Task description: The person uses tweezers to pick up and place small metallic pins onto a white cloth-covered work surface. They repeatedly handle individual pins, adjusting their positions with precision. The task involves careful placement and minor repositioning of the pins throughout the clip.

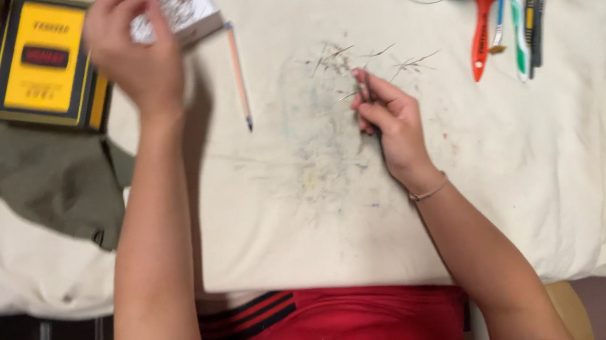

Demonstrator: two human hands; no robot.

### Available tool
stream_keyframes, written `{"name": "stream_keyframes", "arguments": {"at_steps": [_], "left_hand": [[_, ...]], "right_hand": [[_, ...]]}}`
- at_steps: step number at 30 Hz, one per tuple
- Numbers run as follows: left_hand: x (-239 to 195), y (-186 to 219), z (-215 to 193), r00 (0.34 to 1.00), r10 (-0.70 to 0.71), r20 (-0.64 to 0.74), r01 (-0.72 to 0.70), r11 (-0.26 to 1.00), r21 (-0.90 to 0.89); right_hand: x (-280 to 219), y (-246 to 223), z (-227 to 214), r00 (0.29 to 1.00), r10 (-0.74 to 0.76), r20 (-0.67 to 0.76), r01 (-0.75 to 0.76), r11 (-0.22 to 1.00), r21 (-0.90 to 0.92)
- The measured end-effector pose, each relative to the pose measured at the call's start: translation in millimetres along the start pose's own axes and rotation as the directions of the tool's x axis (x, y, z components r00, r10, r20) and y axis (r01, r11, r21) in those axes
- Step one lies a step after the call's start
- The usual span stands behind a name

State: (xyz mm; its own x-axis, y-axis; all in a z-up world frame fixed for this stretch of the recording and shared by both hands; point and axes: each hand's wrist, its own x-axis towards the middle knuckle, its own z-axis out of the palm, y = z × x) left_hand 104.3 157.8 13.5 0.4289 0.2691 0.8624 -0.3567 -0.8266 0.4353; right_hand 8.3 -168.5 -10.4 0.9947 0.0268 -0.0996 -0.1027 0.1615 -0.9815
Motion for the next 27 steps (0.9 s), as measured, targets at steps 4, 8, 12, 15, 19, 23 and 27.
{"name": "stream_keyframes", "arguments": {"at_steps": [4, 8, 12, 15, 19, 23, 27], "left_hand": [[-9, -29, -3, 0.99, -0.044, 0.135, 0.009, 0.967, 0.253], [-23, -32, 1, 0.902, -0.167, 0.398, -0.001, 0.921, 0.388], [-11, 9, -7, 0.803, -0.432, 0.411, 0.067, 0.75, 0.658], [-24, 35, -5, 0.811, -0.359, 0.461, 0.017, 0.803, 0.595], [-45, 102, -3, 0.692, -0.199, 0.694, -0.085, 0.932, 0.352], [-96, 158, 3, 0.435, 0.294, 0.851, -0.197, 0.953, -0.229], [-115, 172, 3, 0.294, 0.489, 0.821, -0.284, 0.865, -0.414]], "right_hand": [[-2, 2, 1, 0.996, -0.088, -0.03, 0.086, 0.994, -0.069], [-4, -16, 3, 0.963, -0.262, -0.065, 0.243, 0.945, -0.219], [-1, -23, -1, 0.934, -0.338, -0.118, 0.283, 0.898, -0.338], [19, -37, -42, 0.774, -0.621, -0.121, 0.403, 0.632, -0.662], [53, -31, -170, 0.649, -0.698, -0.303, 0.226, 0.557, -0.799], [71, -37, -239, 0.579, -0.695, -0.427, -0.052, 0.491, -0.87], [75, -43, -228, 0.572, -0.689, -0.444, -0.325, 0.306, -0.895]]}}
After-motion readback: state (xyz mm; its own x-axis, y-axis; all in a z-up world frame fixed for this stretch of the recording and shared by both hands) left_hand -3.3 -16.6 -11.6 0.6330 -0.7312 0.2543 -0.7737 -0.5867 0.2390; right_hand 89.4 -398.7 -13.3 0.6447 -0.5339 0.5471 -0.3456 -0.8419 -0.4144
